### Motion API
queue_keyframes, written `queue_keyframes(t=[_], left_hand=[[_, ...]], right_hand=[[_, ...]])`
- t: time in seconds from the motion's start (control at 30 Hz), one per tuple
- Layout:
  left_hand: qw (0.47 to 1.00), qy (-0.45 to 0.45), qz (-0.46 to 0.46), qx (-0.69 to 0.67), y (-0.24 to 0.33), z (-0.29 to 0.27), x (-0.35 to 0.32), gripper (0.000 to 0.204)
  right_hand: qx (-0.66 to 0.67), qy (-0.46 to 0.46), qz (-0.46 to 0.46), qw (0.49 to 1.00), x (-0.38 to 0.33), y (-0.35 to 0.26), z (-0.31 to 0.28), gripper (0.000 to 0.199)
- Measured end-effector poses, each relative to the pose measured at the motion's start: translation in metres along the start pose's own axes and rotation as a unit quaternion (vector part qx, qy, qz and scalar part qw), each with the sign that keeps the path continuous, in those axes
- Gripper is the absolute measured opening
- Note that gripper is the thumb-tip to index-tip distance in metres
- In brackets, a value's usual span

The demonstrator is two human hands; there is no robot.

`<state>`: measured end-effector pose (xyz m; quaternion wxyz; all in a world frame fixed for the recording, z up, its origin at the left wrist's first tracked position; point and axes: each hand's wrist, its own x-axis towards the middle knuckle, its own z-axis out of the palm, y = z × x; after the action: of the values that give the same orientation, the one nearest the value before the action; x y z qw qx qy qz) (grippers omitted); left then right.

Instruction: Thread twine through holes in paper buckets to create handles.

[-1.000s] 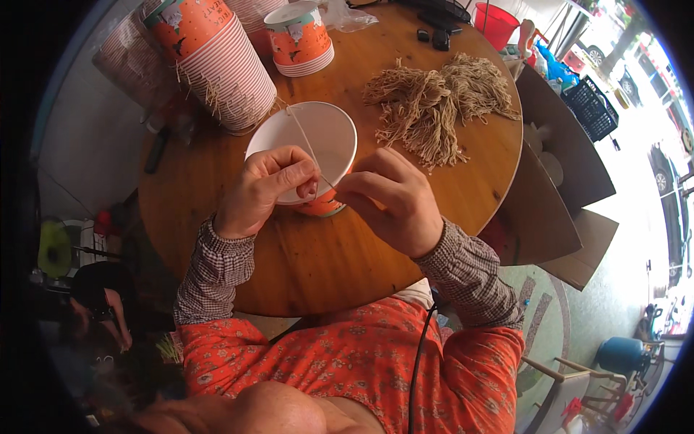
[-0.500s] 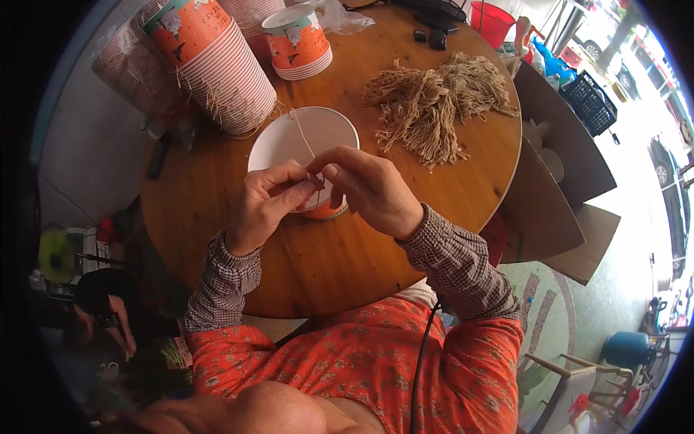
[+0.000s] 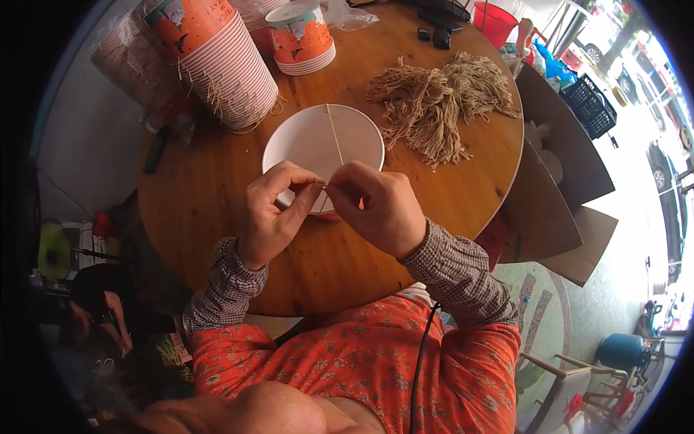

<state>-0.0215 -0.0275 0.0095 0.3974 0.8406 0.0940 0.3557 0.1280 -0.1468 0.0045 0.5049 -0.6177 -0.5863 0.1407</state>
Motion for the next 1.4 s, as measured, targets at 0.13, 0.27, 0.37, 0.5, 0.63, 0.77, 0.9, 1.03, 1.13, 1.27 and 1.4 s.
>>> queue_keyframes(t=[0.13, 0.27, 0.37, 0.5, 0.63, 0.77, 0.9, 1.03, 1.13, 1.27, 1.4], left_hand=[[0.993, 0.063, -0.072, -0.065, 0.0, 0.004, -0.005, 0.008], [0.994, 0.036, -0.091, -0.053, 0.004, 0.001, -0.006, 0.009], [0.999, 0.03, -0.002, 0.029, 0.004, 0.001, -0.006, 0.011], [0.999, 0.029, 0.03, 0.023, 0.001, 0.002, -0.008, 0.014], [0.999, 0.025, 0.012, 0.03, 0.006, 0.002, -0.006, 0.013], [1.0, 0.004, -0.03, -0.004, 0.004, -0.005, -0.003, 0.011], [0.983, -0.045, -0.087, -0.154, 0.0, -0.01, 0.003, 0.004], [0.892, -0.108, -0.243, -0.366, 0.005, -0.02, 0.009, 0.01], [0.826, -0.12, -0.313, -0.452, -0.003, -0.02, 0.009, 0.016], [0.812, -0.097, -0.341, -0.464, -0.011, -0.015, 0.007, 0.02], [0.831, -0.113, -0.3, -0.455, -0.012, -0.013, 0.006, 0.02]], right_hand=[[0.009, 0.005, -0.02, 1.0, -0.003, -0.002, 0.007, 0.011], [0.014, 0.018, -0.03, 0.999, -0.004, -0.002, 0.01, 0.009], [0.019, 0.021, -0.028, 0.999, -0.003, -0.003, 0.01, 0.009], [0.013, 0.026, -0.029, 0.999, -0.003, 0.0, 0.009, 0.008], [0.016, 0.022, -0.03, 0.999, -0.001, -0.002, 0.006, 0.008], [-0.002, 0.029, -0.049, 0.998, 0.0, -0.004, 0.006, 0.011], [-0.006, 0.015, -0.046, 0.999, 0.0, -0.004, 0.007, 0.013], [0.046, 0.034, -0.035, 0.998, -0.001, 0.0, 0.012, 0.012], [0.123, 0.046, -0.033, 0.991, -0.001, 0.001, 0.017, 0.016], [0.1, 0.045, -0.075, 0.991, 0.0, 0.002, 0.014, 0.02], [0.013, 0.056, -0.116, 0.992, -0.001, 0.009, 0.012, 0.014]])
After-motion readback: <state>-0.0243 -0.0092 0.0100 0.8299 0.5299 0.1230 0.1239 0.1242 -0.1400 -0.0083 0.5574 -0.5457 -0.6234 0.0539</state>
